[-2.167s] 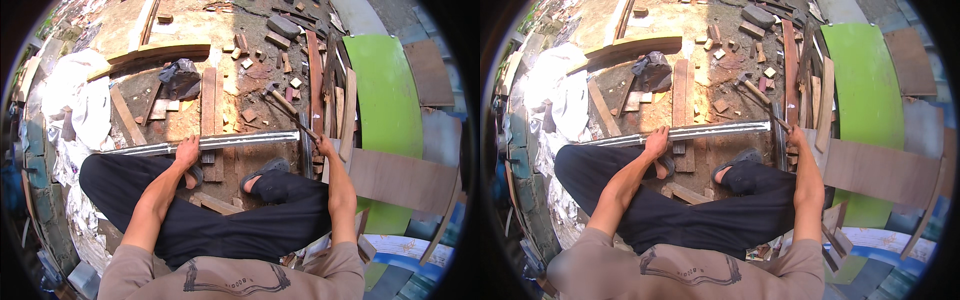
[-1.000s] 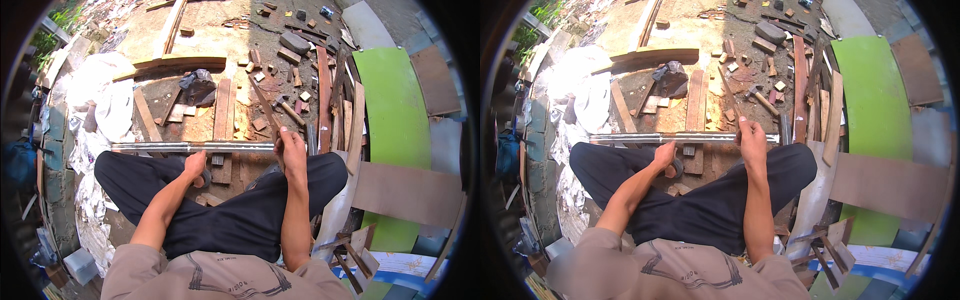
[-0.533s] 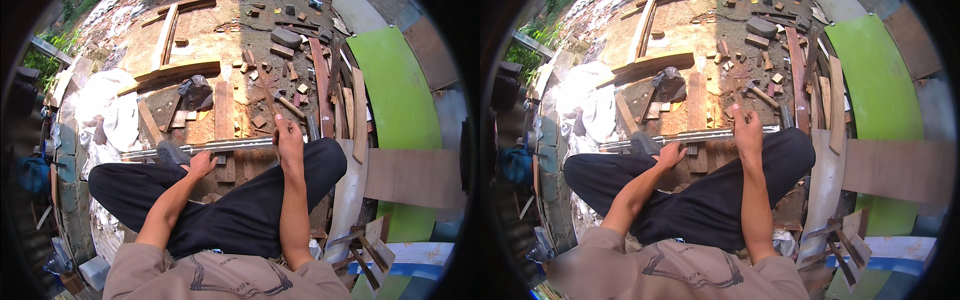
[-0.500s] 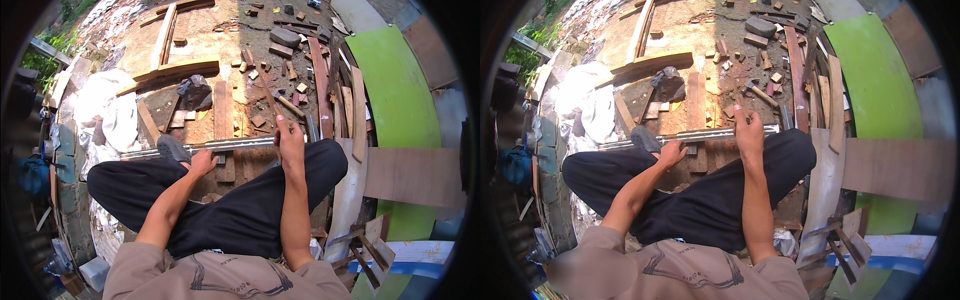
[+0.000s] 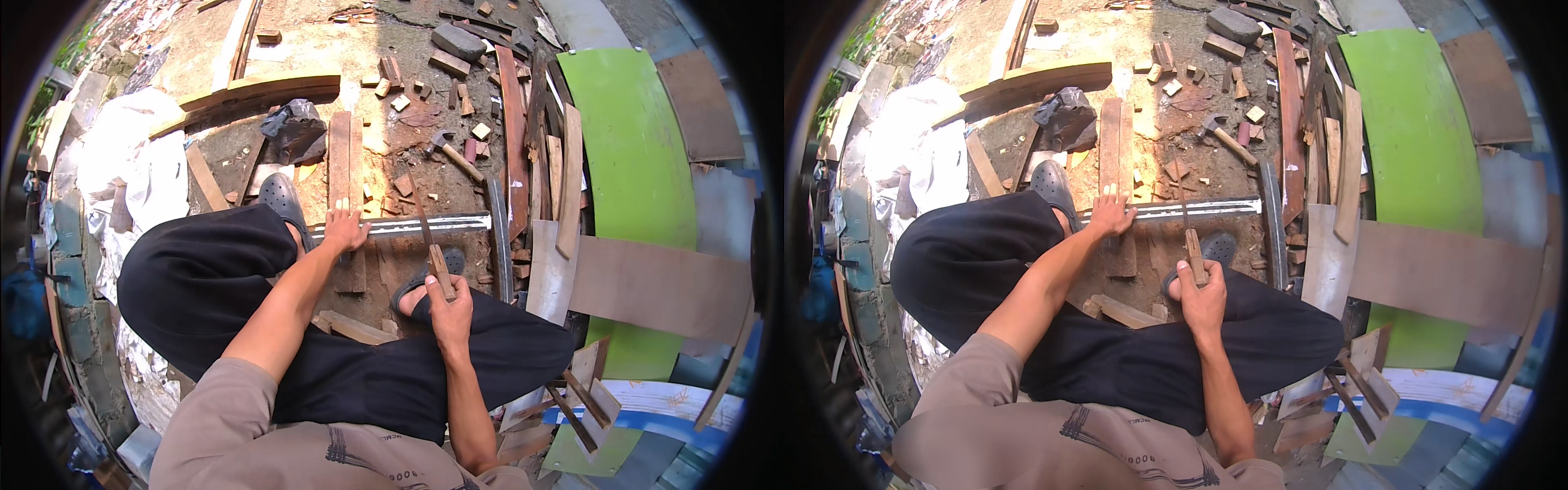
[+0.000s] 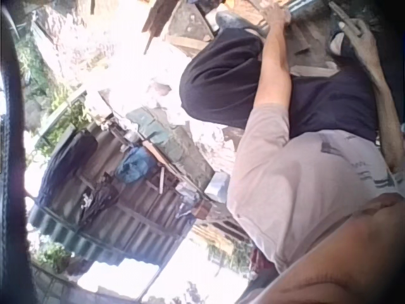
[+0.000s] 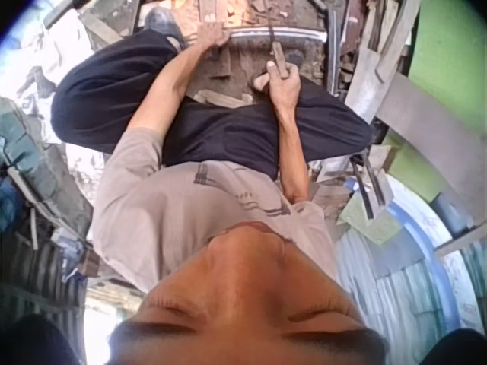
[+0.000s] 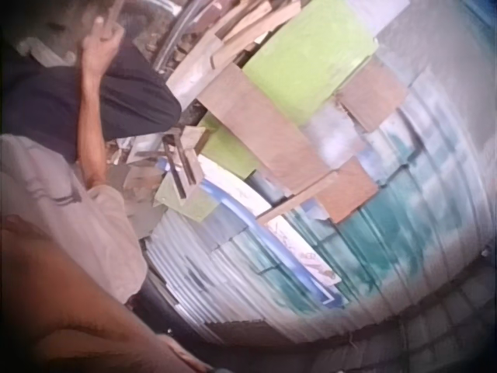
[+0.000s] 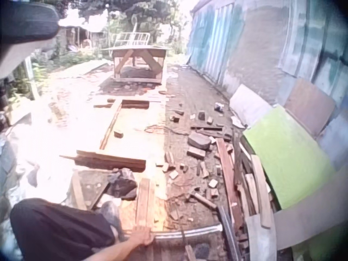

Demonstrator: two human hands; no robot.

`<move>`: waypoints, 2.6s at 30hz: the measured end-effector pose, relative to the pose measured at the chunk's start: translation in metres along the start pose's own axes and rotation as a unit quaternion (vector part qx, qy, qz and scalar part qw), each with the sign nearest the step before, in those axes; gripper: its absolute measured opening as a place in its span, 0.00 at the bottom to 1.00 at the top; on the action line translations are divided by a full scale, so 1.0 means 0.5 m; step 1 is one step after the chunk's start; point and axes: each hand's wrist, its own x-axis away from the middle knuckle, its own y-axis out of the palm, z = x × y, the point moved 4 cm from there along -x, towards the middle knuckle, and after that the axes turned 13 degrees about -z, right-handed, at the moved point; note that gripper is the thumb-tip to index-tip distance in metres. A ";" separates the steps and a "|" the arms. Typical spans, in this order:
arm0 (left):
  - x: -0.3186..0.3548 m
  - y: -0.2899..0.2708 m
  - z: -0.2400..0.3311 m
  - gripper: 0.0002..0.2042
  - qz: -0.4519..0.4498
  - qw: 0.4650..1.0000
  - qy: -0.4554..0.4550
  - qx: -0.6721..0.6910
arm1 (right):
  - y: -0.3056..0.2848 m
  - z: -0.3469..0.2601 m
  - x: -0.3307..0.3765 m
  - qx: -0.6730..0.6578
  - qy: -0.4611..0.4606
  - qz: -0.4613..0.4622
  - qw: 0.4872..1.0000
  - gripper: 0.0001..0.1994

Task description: The person sits on the ground and uses a hammer to strike a long metal bar placed on a wooden plank. They repeatedly hit the bar along its length, occasionally adjusting its position.

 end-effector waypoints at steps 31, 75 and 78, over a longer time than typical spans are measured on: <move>-0.075 0.032 0.008 0.42 -0.117 0.975 -0.109 0.157 | 0.132 -0.048 0.094 0.047 0.046 -0.096 0.993 0.24; -0.006 0.011 0.077 0.28 0.076 0.977 0.069 -0.185 | -0.413 0.031 -0.126 0.128 -0.015 0.132 0.983 0.23; -0.033 0.016 0.067 0.27 0.056 0.975 0.056 -0.206 | -0.467 -0.033 -0.101 0.211 0.027 0.099 0.972 0.21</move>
